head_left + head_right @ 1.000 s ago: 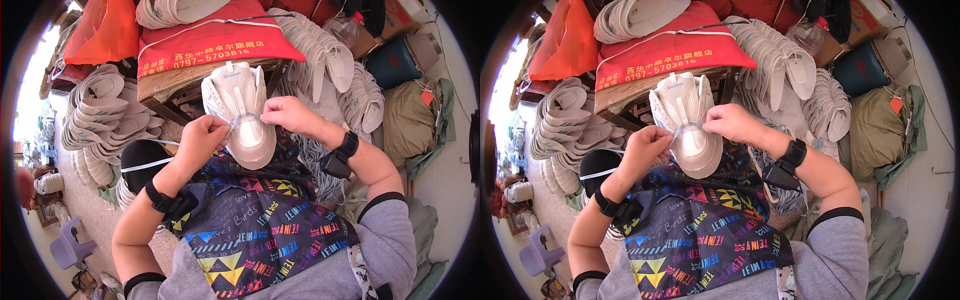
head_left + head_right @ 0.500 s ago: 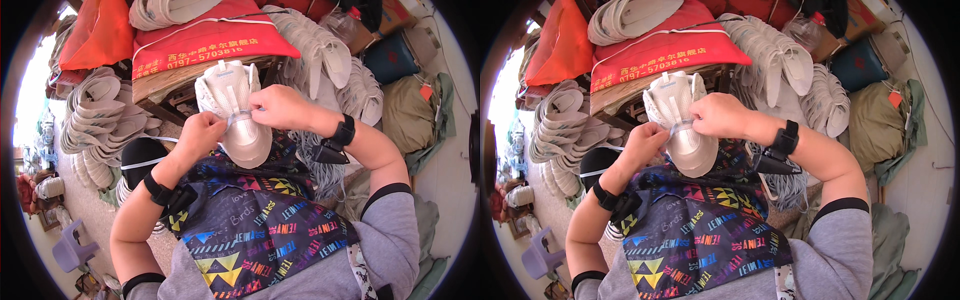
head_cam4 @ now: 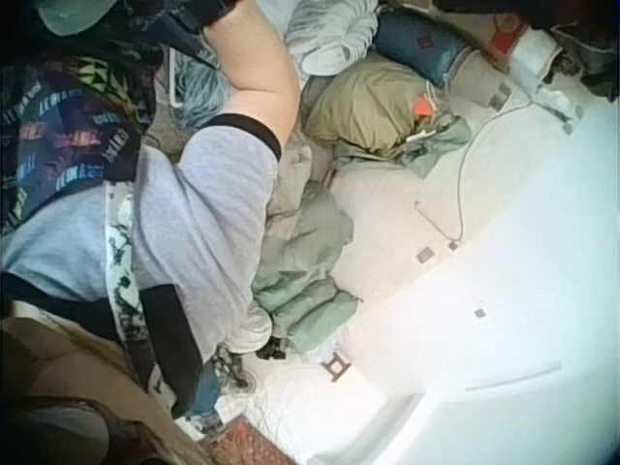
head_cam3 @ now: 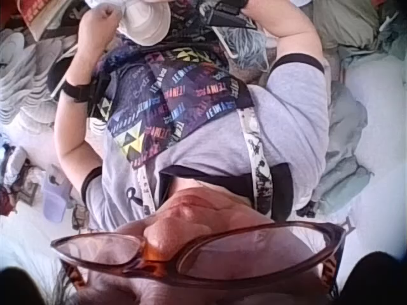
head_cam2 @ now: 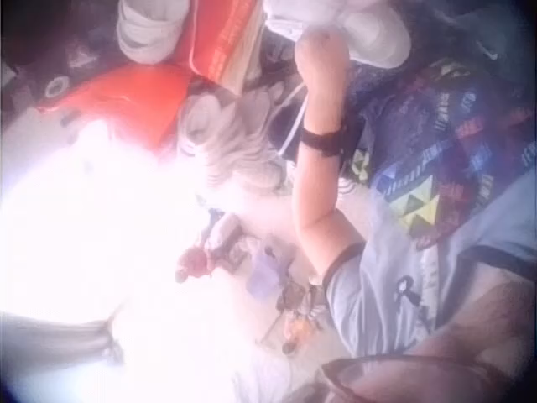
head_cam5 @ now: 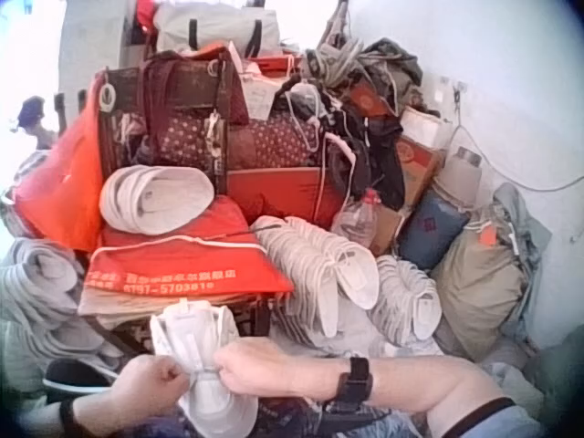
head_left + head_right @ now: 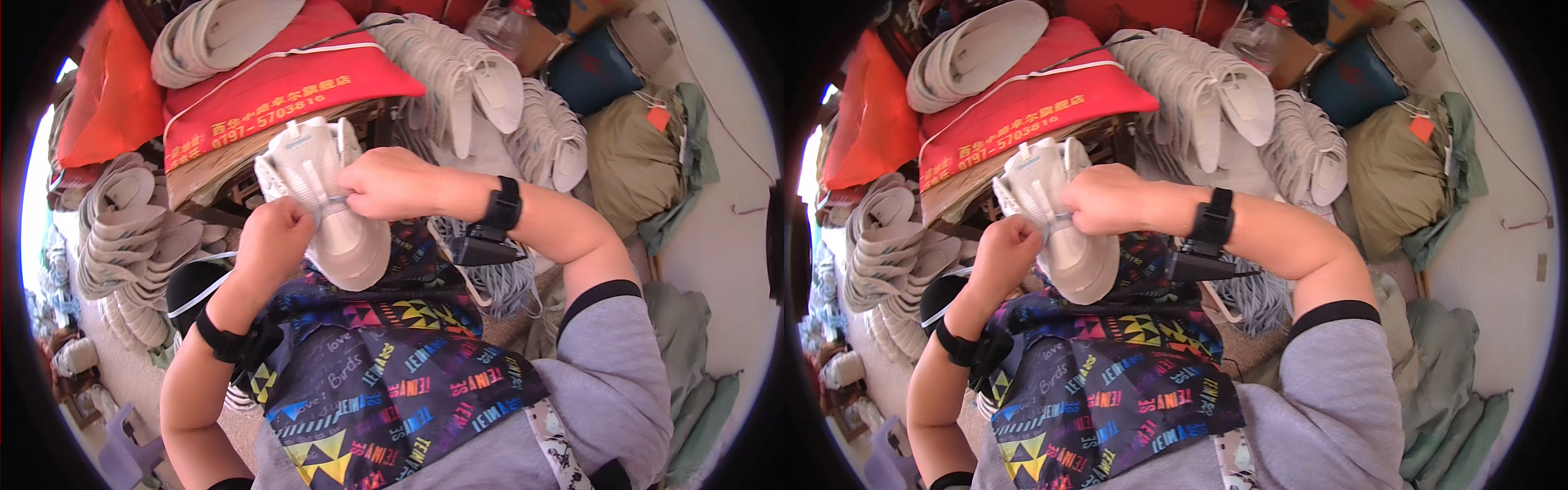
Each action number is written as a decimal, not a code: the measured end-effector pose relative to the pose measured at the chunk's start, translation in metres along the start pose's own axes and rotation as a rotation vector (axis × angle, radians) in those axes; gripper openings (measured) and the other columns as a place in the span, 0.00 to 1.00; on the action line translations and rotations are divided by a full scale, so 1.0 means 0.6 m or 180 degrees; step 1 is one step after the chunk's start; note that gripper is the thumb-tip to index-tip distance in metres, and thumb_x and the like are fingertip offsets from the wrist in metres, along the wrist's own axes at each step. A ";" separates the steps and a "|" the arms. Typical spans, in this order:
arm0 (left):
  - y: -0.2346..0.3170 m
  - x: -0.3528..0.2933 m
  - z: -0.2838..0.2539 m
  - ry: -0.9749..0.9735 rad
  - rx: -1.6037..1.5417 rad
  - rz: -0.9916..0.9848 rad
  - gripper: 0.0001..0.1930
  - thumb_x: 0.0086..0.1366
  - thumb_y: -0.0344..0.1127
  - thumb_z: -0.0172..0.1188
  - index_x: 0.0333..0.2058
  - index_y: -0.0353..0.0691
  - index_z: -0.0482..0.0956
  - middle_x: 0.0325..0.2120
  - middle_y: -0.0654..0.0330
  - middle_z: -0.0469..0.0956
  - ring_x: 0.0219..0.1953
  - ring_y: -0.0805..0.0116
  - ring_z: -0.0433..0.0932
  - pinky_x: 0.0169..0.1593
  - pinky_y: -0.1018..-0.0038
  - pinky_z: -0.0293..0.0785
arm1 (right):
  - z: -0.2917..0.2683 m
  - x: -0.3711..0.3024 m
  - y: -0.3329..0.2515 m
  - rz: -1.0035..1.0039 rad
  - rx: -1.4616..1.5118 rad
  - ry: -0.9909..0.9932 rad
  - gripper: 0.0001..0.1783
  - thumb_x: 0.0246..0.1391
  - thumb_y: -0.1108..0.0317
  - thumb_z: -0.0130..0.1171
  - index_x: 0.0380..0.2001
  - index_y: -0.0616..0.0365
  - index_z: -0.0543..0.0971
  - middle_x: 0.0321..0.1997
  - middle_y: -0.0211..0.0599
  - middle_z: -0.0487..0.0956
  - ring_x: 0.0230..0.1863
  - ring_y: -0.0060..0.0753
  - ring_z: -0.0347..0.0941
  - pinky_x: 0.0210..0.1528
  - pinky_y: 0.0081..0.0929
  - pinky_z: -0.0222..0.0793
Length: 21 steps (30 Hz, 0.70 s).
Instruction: The recorder is lacing a white sneaker in a shoe manufacturing workshop.
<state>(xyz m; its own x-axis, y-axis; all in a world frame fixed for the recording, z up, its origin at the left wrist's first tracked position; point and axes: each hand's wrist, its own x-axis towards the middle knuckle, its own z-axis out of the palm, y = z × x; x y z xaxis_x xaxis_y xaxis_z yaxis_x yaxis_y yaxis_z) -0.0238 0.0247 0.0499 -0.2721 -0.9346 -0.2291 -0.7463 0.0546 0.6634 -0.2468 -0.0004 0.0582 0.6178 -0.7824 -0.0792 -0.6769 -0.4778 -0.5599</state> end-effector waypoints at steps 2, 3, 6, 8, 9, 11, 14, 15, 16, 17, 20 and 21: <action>-0.002 -0.012 -0.003 0.0241 0.0393 0.0614 0.07 0.57 0.33 0.59 0.28 0.33 0.76 0.20 0.51 0.75 0.24 0.58 0.76 0.31 0.65 0.72 | -0.001 -0.001 -0.003 -0.0195 -0.0150 -0.0018 0.08 0.48 0.65 0.55 0.24 0.58 0.77 0.24 0.48 0.78 0.30 0.56 0.76 0.32 0.49 0.69; -0.008 -0.015 -0.003 0.0502 0.0722 0.1208 0.07 0.57 0.33 0.59 0.27 0.35 0.76 0.22 0.50 0.76 0.27 0.49 0.76 0.34 0.59 0.73 | -0.006 -0.005 -0.006 -0.0339 -0.0413 -0.0107 0.08 0.49 0.64 0.57 0.25 0.58 0.77 0.24 0.47 0.78 0.31 0.54 0.76 0.34 0.47 0.69; 0.019 -0.017 -0.032 0.0667 0.1348 0.1711 0.13 0.50 0.31 0.67 0.35 0.42 0.75 0.38 0.56 0.73 0.46 0.53 0.72 0.47 0.59 0.70 | -0.032 -0.002 -0.018 -0.0624 -0.0995 -0.0463 0.09 0.49 0.63 0.61 0.27 0.58 0.77 0.28 0.43 0.78 0.36 0.49 0.76 0.39 0.44 0.69; 0.025 -0.007 -0.045 0.0663 0.1466 0.1923 0.17 0.47 0.33 0.69 0.36 0.43 0.75 0.40 0.58 0.71 0.48 0.55 0.70 0.48 0.60 0.69 | -0.039 0.003 -0.025 -0.0773 -0.1334 -0.0718 0.10 0.48 0.63 0.62 0.28 0.57 0.76 0.30 0.40 0.77 0.39 0.46 0.75 0.42 0.42 0.69; 0.025 -0.001 -0.051 0.0631 0.1545 0.2198 0.20 0.45 0.34 0.71 0.38 0.44 0.75 0.41 0.60 0.70 0.50 0.58 0.68 0.50 0.61 0.67 | -0.038 0.007 -0.027 -0.1077 -0.1261 -0.0248 0.10 0.47 0.63 0.63 0.28 0.57 0.76 0.33 0.39 0.76 0.41 0.43 0.73 0.44 0.40 0.67; 0.017 0.003 -0.057 0.0407 0.1657 0.2122 0.20 0.45 0.33 0.71 0.38 0.44 0.75 0.40 0.61 0.70 0.49 0.58 0.69 0.50 0.62 0.67 | -0.032 0.019 -0.034 -0.1510 -0.1036 0.0405 0.10 0.46 0.66 0.63 0.29 0.58 0.74 0.38 0.37 0.72 0.45 0.41 0.70 0.47 0.38 0.67; 0.009 0.011 -0.068 0.0047 0.1600 0.2010 0.19 0.45 0.33 0.70 0.37 0.45 0.77 0.37 0.63 0.71 0.48 0.60 0.69 0.49 0.64 0.65 | -0.019 0.036 -0.020 -0.1817 -0.0583 0.0404 0.07 0.48 0.67 0.61 0.29 0.56 0.76 0.37 0.36 0.73 0.45 0.41 0.70 0.48 0.38 0.67; 0.008 0.011 -0.075 -0.0150 0.1521 0.1951 0.17 0.45 0.33 0.70 0.36 0.46 0.78 0.36 0.63 0.71 0.48 0.61 0.69 0.49 0.64 0.64 | -0.013 0.042 -0.018 -0.1887 -0.0277 0.0434 0.05 0.48 0.69 0.61 0.30 0.56 0.77 0.36 0.35 0.72 0.44 0.41 0.70 0.48 0.38 0.67; 0.008 0.011 -0.081 -0.0342 0.1432 0.1892 0.16 0.45 0.33 0.70 0.35 0.46 0.79 0.36 0.64 0.71 0.48 0.61 0.69 0.50 0.64 0.63 | -0.010 0.046 -0.017 -0.1911 -0.0266 0.0426 0.05 0.48 0.69 0.61 0.30 0.56 0.77 0.36 0.35 0.72 0.44 0.41 0.70 0.48 0.38 0.67; 0.001 0.014 -0.080 -0.0336 0.1333 0.1876 0.13 0.46 0.33 0.69 0.32 0.47 0.80 0.35 0.64 0.71 0.48 0.61 0.69 0.50 0.64 0.62 | -0.007 0.050 -0.015 -0.1917 -0.0091 0.0432 0.04 0.48 0.70 0.61 0.29 0.56 0.77 0.36 0.35 0.72 0.44 0.41 0.70 0.48 0.38 0.67; -0.012 0.020 -0.071 -0.0207 0.1338 0.1977 0.13 0.45 0.33 0.70 0.32 0.48 0.80 0.34 0.64 0.71 0.48 0.61 0.69 0.50 0.63 0.62 | 0.001 0.059 -0.014 -0.1785 0.0280 0.0461 0.03 0.48 0.73 0.60 0.28 0.56 0.78 0.35 0.36 0.71 0.43 0.42 0.69 0.47 0.37 0.67; -0.015 0.020 -0.069 -0.0097 0.1405 0.2039 0.13 0.44 0.33 0.70 0.30 0.47 0.79 0.34 0.64 0.71 0.47 0.61 0.69 0.49 0.64 0.63 | 0.004 0.061 -0.015 -0.1641 0.0480 0.0479 0.02 0.47 0.74 0.60 0.27 0.56 0.79 0.34 0.36 0.70 0.42 0.42 0.69 0.47 0.37 0.67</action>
<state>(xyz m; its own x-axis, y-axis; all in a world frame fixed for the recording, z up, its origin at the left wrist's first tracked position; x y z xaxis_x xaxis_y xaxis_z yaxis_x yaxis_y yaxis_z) 0.0049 -0.0015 0.0706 -0.7437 -0.6638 0.0795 -0.6089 0.7216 0.3294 -0.2172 -0.0236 0.0581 0.7824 -0.5161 0.3486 -0.2306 -0.7599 -0.6077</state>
